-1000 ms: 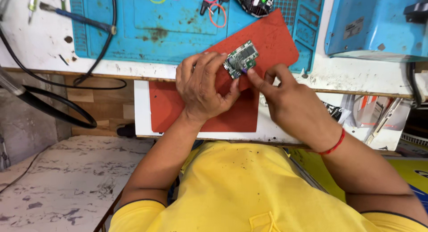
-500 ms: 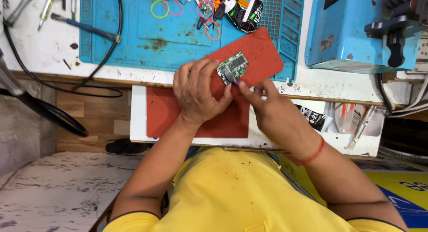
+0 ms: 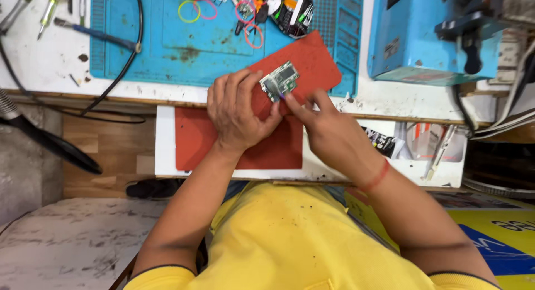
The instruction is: The person cleans a green motherboard using a small brush and a cloth while the object is placed on a red pad.
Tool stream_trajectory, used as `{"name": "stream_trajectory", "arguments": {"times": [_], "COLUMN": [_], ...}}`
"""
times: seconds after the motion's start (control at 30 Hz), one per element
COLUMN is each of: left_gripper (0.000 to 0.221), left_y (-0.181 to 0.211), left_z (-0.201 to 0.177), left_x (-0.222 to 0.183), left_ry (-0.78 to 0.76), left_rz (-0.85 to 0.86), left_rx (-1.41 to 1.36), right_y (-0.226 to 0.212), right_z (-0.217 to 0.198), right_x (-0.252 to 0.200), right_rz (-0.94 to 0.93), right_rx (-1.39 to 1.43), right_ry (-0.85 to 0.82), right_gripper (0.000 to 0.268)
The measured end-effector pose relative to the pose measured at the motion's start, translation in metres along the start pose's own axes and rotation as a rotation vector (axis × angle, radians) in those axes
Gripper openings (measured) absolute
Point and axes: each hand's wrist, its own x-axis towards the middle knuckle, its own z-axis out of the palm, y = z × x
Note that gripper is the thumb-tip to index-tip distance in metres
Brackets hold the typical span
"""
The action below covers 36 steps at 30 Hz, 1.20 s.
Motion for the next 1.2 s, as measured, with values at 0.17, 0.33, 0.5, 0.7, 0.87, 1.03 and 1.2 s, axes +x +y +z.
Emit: {"name": "stream_trajectory", "arguments": {"times": [0.17, 0.33, 0.5, 0.7, 0.87, 1.03, 1.2], "left_gripper": [0.056, 0.051, 0.047, 0.044, 0.047, 0.044, 0.044], "left_y": [0.007, 0.0, -0.004, -0.004, 0.001, -0.002, 0.002], "left_z": [-0.003, 0.001, 0.001, 0.006, 0.006, 0.007, 0.005], "left_x": [-0.015, 0.004, -0.004, -0.004, -0.013, 0.016, 0.0], "left_ry": [-0.018, 0.038, -0.01, -0.034, -0.051, -0.001, -0.026], "left_rz": [-0.007, 0.006, 0.002, -0.017, -0.024, -0.002, 0.001], "left_rx": [0.044, 0.006, 0.057, 0.075, 0.094, 0.104, 0.077], "right_y": [-0.001, 0.031, 0.035, 0.023, 0.026, 0.037, 0.034], "right_z": [0.008, 0.006, 0.014, -0.015, -0.007, -0.005, 0.018], "right_x": [-0.003, 0.006, -0.005, 0.012, 0.018, 0.018, -0.013], "right_rz": [0.024, 0.052, 0.117, 0.132, 0.071, 0.105, -0.034], "right_rx": [0.075, 0.019, -0.044, 0.024, 0.047, 0.003, 0.037], "right_ry": [0.007, 0.04, -0.192, -0.129, -0.1, -0.043, -0.097], "right_gripper": [0.053, 0.058, 0.065, 0.061, 0.059, 0.06, 0.076]}}
